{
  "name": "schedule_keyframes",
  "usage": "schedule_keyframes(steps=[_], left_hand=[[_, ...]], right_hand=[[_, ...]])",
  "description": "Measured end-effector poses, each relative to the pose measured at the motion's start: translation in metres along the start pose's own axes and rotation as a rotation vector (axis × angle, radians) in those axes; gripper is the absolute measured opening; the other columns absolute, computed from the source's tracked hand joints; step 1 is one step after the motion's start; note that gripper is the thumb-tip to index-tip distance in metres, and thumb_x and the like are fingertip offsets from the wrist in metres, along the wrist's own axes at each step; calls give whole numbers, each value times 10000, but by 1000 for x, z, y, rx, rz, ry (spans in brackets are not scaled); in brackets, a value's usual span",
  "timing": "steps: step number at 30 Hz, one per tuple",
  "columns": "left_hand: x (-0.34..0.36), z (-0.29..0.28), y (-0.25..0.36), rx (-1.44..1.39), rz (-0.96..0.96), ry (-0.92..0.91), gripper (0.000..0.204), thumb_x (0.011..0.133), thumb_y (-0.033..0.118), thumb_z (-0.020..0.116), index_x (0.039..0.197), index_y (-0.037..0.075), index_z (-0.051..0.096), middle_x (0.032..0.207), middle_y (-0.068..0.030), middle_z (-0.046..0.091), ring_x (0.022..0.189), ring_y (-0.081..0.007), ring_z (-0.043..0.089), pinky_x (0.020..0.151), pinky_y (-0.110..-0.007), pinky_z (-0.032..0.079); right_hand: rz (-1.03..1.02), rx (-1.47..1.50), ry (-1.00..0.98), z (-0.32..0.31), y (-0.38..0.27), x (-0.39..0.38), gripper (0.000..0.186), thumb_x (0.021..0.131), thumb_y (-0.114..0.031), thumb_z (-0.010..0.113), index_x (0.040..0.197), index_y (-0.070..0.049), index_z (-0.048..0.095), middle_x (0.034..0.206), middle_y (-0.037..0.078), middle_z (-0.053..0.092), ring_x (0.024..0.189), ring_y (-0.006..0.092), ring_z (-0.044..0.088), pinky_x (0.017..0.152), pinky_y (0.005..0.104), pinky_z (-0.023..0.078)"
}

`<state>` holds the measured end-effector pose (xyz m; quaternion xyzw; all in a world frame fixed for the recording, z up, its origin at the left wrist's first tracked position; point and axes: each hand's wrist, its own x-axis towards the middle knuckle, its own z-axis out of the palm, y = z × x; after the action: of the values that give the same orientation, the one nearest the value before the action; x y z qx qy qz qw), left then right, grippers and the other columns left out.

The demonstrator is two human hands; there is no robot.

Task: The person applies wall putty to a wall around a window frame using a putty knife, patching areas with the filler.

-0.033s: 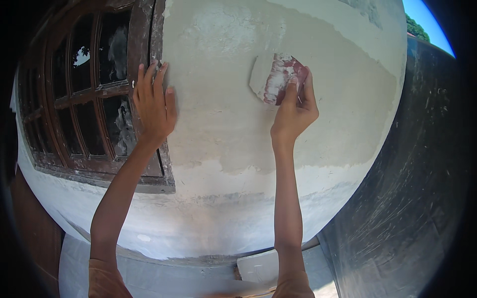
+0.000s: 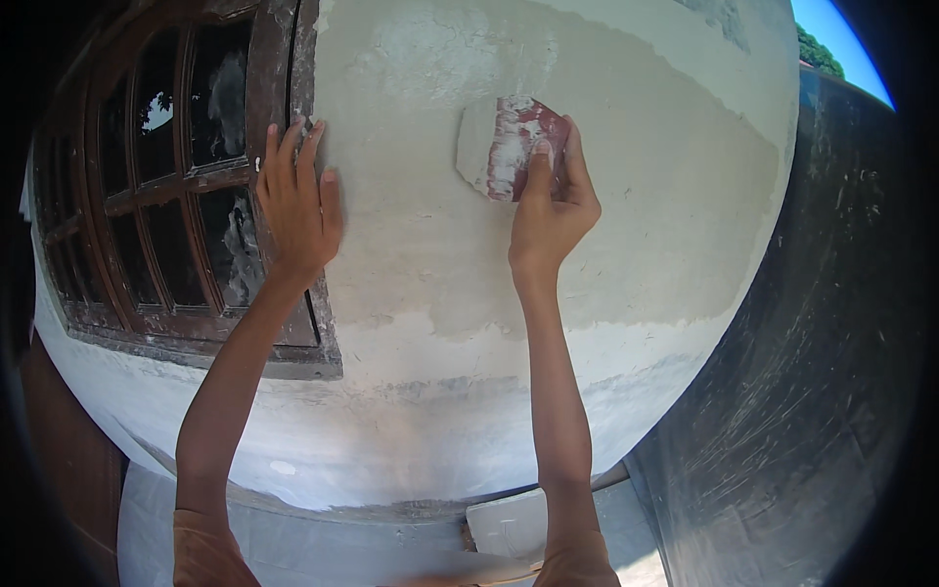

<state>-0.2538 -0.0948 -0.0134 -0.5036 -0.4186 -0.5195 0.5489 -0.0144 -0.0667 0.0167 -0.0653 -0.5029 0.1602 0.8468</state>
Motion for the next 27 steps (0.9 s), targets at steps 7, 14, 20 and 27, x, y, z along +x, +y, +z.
schedule_keyframes(steps=[7, 14, 20, 27], left_hand=[[-1, -5, -6, 18, 27, -36, 460, 991, 224, 381, 1424, 83, 449, 1470, -154, 407, 1428, -374, 261, 1094, -516, 216], [-3, 0, 0, -4, 4, -34, 465, 975, 216, 405, 1422, 98, 454, 1470, -144, 408, 1430, -371, 256, 1091, -519, 220], [1, -7, -4, 32, 21, -11, 470, 948, 228, 436, 1400, 112, 498, 1447, -147, 439, 1399, -390, 311, 1054, -522, 266], [-3, -1, -4, 19, 1, -14, 473, 946, 232, 439, 1400, 111, 497, 1440, -147, 445, 1400, -390, 311, 1049, -522, 270]], right_hand=[[54, -5, 134, -23, 16, 13, 402, 938, -13, 576, 1325, 83, 532, 1152, 136, 667, 937, 141, 658, 808, 261, 546], [-18, -4, -49, 7, -6, 8, 413, 934, -4, 551, 1340, 68, 529, 1128, 129, 680, 955, 136, 656, 792, 258, 539], [-116, -210, -448, 55, -2, 13, 369, 898, -9, 591, 1262, 47, 611, 1020, 128, 726, 857, 101, 654, 769, 243, 523], [-301, -192, -424, 58, -18, 32, 383, 875, -17, 619, 1257, -33, 641, 859, 127, 736, 649, 84, 579, 642, 248, 498]])
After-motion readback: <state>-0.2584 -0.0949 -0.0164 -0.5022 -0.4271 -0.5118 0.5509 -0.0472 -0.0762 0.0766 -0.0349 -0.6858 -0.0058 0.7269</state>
